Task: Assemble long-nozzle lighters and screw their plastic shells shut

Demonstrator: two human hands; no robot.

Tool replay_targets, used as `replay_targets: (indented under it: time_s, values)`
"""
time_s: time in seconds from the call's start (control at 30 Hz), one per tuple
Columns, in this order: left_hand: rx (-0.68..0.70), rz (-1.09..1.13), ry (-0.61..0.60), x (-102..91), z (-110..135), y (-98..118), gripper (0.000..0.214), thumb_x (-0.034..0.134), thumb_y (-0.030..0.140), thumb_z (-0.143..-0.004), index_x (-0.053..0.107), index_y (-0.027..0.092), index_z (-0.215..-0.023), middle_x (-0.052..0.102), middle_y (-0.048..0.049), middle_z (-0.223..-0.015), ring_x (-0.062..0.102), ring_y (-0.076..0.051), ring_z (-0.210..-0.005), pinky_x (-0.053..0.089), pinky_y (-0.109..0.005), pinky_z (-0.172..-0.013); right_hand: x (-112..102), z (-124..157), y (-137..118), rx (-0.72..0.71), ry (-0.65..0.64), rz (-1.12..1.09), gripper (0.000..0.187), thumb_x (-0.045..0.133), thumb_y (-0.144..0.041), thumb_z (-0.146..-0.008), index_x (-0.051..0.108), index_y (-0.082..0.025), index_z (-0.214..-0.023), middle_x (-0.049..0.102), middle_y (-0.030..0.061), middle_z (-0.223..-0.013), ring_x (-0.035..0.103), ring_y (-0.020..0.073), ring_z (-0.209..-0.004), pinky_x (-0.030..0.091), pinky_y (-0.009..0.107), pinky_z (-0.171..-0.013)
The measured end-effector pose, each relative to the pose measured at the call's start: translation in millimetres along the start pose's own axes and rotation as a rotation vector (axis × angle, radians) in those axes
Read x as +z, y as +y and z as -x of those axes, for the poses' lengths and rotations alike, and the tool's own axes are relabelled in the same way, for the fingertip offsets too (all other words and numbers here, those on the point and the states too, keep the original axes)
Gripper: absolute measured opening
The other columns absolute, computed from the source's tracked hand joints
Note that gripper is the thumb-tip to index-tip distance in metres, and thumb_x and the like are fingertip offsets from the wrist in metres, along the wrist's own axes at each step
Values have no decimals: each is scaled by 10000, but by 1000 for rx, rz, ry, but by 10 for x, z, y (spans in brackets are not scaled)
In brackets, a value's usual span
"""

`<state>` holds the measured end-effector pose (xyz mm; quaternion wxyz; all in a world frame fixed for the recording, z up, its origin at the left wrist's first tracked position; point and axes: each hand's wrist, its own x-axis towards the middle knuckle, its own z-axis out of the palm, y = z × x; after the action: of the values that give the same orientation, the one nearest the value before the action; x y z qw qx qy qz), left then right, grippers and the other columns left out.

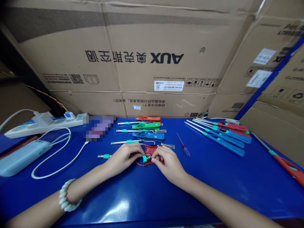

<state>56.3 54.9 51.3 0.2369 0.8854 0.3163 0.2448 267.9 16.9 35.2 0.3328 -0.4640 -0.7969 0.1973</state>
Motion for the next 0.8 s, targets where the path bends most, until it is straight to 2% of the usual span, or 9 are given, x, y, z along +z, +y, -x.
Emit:
replay_targets:
  time_s: [0.23,0.6,0.8]
  values:
    - [48,-59,-22,-10,20,14,232,461,44,-883,662,159,-891,624,-42,-885,597,-146,-824,482,-258,-777,-5,10,-7,-39,-1,15,128,588,-157,-847,576,-190,-724,562,-15,-654,484,144,-634,359,258,-604]
    - [36,-224,-66,-27,56,126,113,591,128,-833,665,158,-914,590,-46,-886,575,-172,-829,476,-267,-750,-7,25,12,-163,-3,100,165,568,-176,-878,551,-191,-715,574,-6,-700,491,152,-684,363,269,-665]
    - [40,-261,-60,-10,57,143,110,575,128,-835,658,158,-901,584,-48,-877,568,-175,-835,479,-265,-742,-7,46,15,-280,8,292,194,480,-211,-933,582,-186,-771,600,32,-776,506,169,-729,380,280,-688]
